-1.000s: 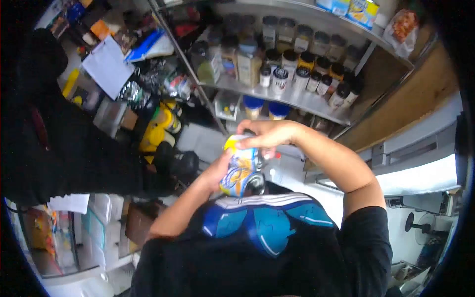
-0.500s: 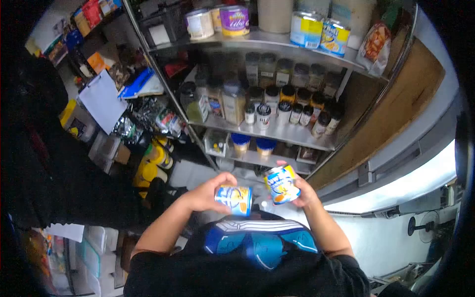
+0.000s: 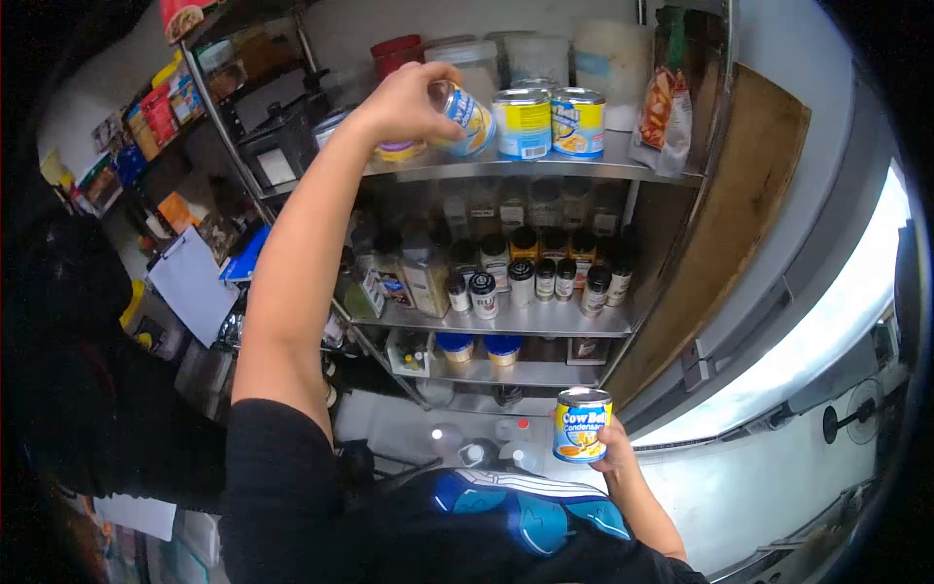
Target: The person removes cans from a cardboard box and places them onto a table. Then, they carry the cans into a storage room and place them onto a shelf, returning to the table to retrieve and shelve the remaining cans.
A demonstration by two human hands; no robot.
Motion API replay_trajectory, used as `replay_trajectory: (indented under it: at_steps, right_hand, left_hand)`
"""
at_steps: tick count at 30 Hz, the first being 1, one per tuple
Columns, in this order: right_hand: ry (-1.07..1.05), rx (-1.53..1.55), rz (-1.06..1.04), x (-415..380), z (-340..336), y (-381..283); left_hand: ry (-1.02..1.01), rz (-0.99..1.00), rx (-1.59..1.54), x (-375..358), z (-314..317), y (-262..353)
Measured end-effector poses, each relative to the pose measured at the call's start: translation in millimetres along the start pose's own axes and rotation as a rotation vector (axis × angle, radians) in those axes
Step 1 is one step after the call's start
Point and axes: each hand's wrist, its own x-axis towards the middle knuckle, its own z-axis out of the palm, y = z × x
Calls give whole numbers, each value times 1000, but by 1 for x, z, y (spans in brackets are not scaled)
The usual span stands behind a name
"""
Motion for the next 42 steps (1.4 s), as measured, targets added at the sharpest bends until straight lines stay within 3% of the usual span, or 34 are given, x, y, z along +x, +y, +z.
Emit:
replay_trajectory:
  at_steps: [4,8,11,15,18,20,24,25,28,31,34,35,38,42]
  right_hand:
    - [133,56,-52,-12,-17,6]
    - [148,71,-123,-16,-23,3]
    - [153,14,-146,-13,-17,-2]
    - [164,-13,-183,-9,-2,-11]
    - [154,-13,-190,-2,-3,-13]
    - [149,-20,-181,1,-7,-11]
    - [149,45,-143,4,0,-10]
    - [154,21,-151,2,6,-13]
    - [203,-25,-190,-9,-4,-11]
    - [232,6,-226,-20,-15,-13]
    - [259,8,-242,-32,-30,-18]
    - [270,8,-249,-35,-33,-21]
    - [290,19,-286,-38,-33,-28]
    - [311,53,-301,-37,-42,-27]
  left_hand:
    - [-59,134,-191,31,24,-33]
    - [43,47,83,15,23,-1]
    - [399,228,180,-1,35,-11]
    - [511,35,78,-12,26,-16]
    - [549,-132,126,19,13,-31]
    - [490,-243,198,49,9,-38]
    - [278,-504,-2,98,26,-37]
    - [93,-574,-23,104,26,-32]
    - [178,-626,32,101,35,-10]
    - [211,-632,10,96,33,-6]
    - [330,-511,55,97,24,-11]
    - [264,-608,76,100,10,-4]
    - [549,-456,-34,115,-13,-12]
    - [705,-397,-170,151,-31,-10]
